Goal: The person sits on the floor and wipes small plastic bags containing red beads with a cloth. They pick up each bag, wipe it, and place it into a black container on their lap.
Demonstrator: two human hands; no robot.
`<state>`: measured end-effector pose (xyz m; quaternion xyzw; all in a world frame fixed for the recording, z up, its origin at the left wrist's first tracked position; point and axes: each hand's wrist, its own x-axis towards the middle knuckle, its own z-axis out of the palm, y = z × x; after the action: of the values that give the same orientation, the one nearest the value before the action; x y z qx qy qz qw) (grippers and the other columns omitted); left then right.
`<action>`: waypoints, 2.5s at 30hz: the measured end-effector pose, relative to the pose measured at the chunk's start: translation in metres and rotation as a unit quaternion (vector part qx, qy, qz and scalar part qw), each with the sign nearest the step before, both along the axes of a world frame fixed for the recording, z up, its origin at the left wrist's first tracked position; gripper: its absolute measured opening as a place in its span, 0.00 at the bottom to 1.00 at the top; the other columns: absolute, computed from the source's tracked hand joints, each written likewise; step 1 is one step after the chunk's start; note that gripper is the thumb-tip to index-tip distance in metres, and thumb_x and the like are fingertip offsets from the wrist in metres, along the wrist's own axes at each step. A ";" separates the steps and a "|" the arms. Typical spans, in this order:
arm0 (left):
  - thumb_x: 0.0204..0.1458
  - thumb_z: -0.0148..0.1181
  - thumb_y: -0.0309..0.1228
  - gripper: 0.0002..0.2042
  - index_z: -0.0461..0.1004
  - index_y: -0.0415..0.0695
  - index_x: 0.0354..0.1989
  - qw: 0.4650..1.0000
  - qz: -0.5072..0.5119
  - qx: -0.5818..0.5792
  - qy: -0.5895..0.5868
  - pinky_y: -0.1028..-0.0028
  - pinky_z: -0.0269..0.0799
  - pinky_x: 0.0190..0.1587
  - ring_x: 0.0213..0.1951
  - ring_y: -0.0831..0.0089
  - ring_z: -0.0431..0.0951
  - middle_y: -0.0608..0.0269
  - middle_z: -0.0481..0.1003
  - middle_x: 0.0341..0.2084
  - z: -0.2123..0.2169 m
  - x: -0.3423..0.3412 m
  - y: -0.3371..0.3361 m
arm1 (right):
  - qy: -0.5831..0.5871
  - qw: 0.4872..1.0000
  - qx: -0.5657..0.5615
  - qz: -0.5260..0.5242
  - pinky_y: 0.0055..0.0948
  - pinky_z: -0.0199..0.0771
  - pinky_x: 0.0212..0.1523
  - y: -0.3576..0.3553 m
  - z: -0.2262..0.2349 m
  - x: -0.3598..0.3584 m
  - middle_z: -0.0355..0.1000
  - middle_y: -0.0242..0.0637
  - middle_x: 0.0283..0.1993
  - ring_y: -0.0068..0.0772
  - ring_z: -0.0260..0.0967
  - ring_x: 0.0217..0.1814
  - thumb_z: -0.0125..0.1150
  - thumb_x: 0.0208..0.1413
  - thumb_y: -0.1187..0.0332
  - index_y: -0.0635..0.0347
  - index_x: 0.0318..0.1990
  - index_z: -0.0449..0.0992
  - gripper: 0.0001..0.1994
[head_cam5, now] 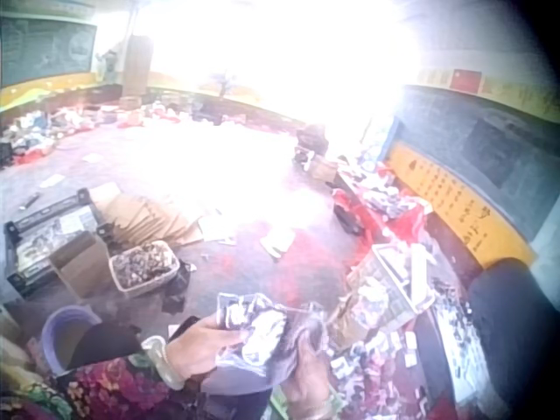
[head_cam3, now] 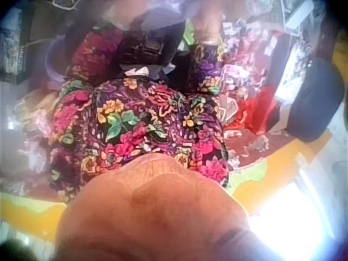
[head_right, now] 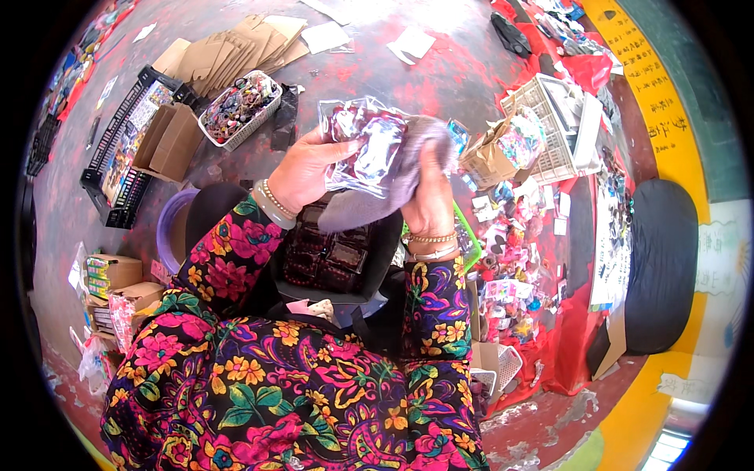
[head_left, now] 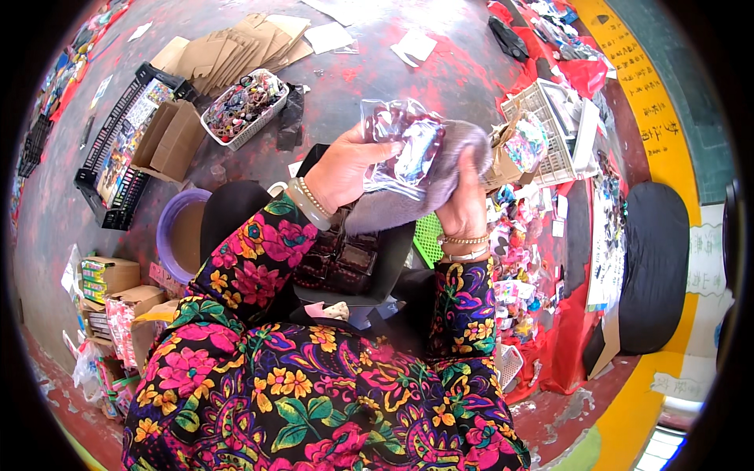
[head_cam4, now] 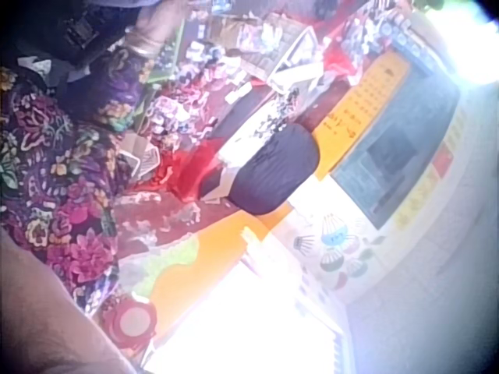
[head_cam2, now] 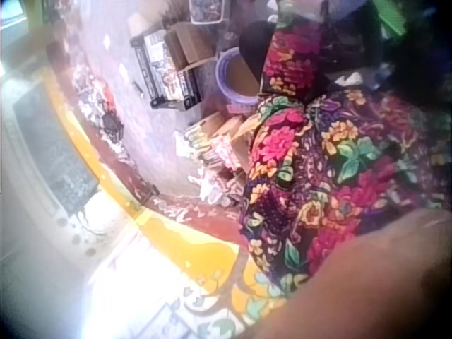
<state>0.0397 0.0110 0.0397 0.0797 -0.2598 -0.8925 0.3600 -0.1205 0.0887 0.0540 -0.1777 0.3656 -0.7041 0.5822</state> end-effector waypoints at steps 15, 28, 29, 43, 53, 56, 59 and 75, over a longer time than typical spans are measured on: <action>0.47 0.55 0.16 0.27 0.58 0.42 0.58 0.904 0.215 -0.233 -0.287 0.79 0.71 0.36 0.32 0.78 0.73 0.62 0.71 0.36 -0.019 -0.009 -0.015 | 0.084 0.981 -0.003 -0.175 0.28 0.73 0.44 0.002 -0.001 -0.013 0.71 0.34 0.44 0.30 0.70 0.44 0.55 0.54 0.76 0.60 0.50 0.69 0.15; 0.54 0.50 0.29 0.09 0.76 0.41 0.36 0.853 0.134 -0.374 -0.339 0.78 0.64 0.43 0.38 0.78 0.69 0.65 0.73 0.30 -0.019 -0.004 -0.013 | 0.441 0.868 0.009 -0.227 0.22 0.67 0.39 0.000 -0.002 -0.012 0.72 0.32 0.38 0.21 0.66 0.38 0.51 0.59 0.67 0.67 0.48 0.71 0.14; 0.55 0.50 0.31 0.09 0.76 0.41 0.35 0.920 0.058 -0.246 -0.300 0.78 0.64 0.42 0.37 0.79 0.69 0.67 0.73 0.30 -0.009 -0.005 -0.008 | 0.494 0.849 0.013 -0.188 0.23 0.67 0.39 0.001 -0.002 -0.014 0.72 0.33 0.37 0.20 0.65 0.37 0.51 0.59 0.67 0.67 0.47 0.71 0.14; 0.53 0.57 0.35 0.11 0.76 0.37 0.32 0.880 -0.079 -0.299 -0.361 0.84 0.60 0.27 0.27 0.87 0.66 0.72 0.72 0.24 -0.013 -0.001 -0.011 | 0.647 0.747 0.066 -0.138 0.29 0.71 0.36 0.001 -0.031 -0.032 0.75 0.40 0.32 0.31 0.72 0.34 0.56 0.53 0.62 0.62 0.43 0.74 0.14; 0.52 0.57 0.35 0.10 0.75 0.41 0.28 0.943 0.079 -0.093 -0.310 0.85 0.59 0.27 0.25 0.87 0.67 0.70 0.73 0.23 -0.010 0.004 -0.012 | 0.262 0.907 0.153 -0.294 0.31 0.69 0.45 0.021 0.022 -0.059 0.66 0.41 0.48 0.32 0.66 0.47 0.46 0.60 0.53 0.65 0.54 0.63 0.24; 0.53 0.57 0.36 0.10 0.75 0.41 0.28 0.947 0.087 -0.088 -0.296 0.85 0.59 0.26 0.25 0.87 0.67 0.70 0.73 0.23 -0.014 -0.001 -0.010 | 0.229 0.932 0.093 -0.265 0.29 0.69 0.44 0.019 0.020 -0.052 0.66 0.38 0.48 0.29 0.66 0.46 0.47 0.60 0.54 0.62 0.56 0.62 0.23; 0.53 0.56 0.36 0.10 0.75 0.41 0.29 0.951 0.075 -0.078 -0.291 0.84 0.63 0.28 0.26 0.86 0.69 0.69 0.73 0.24 -0.025 -0.007 -0.009 | 0.301 0.932 0.027 -0.202 0.24 0.68 0.37 0.013 0.008 -0.030 0.66 0.32 0.41 0.24 0.63 0.38 0.45 0.61 0.60 0.56 0.63 0.55 0.24; 0.58 0.48 0.30 0.11 0.73 0.36 0.38 0.949 0.139 -0.203 -0.196 0.81 0.66 0.40 0.35 0.83 0.70 0.71 0.69 0.36 -0.026 -0.021 0.015 | 0.518 0.834 0.009 -0.190 0.26 0.63 0.51 -0.002 -0.017 -0.002 0.65 0.46 0.49 0.30 0.63 0.50 0.70 0.42 0.61 0.70 0.56 0.59 0.36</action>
<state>0.0187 0.0259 0.0137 0.2132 -0.4876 -0.7289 0.4308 -0.1229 0.0871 0.0367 -0.4380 0.6467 -0.6024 0.1646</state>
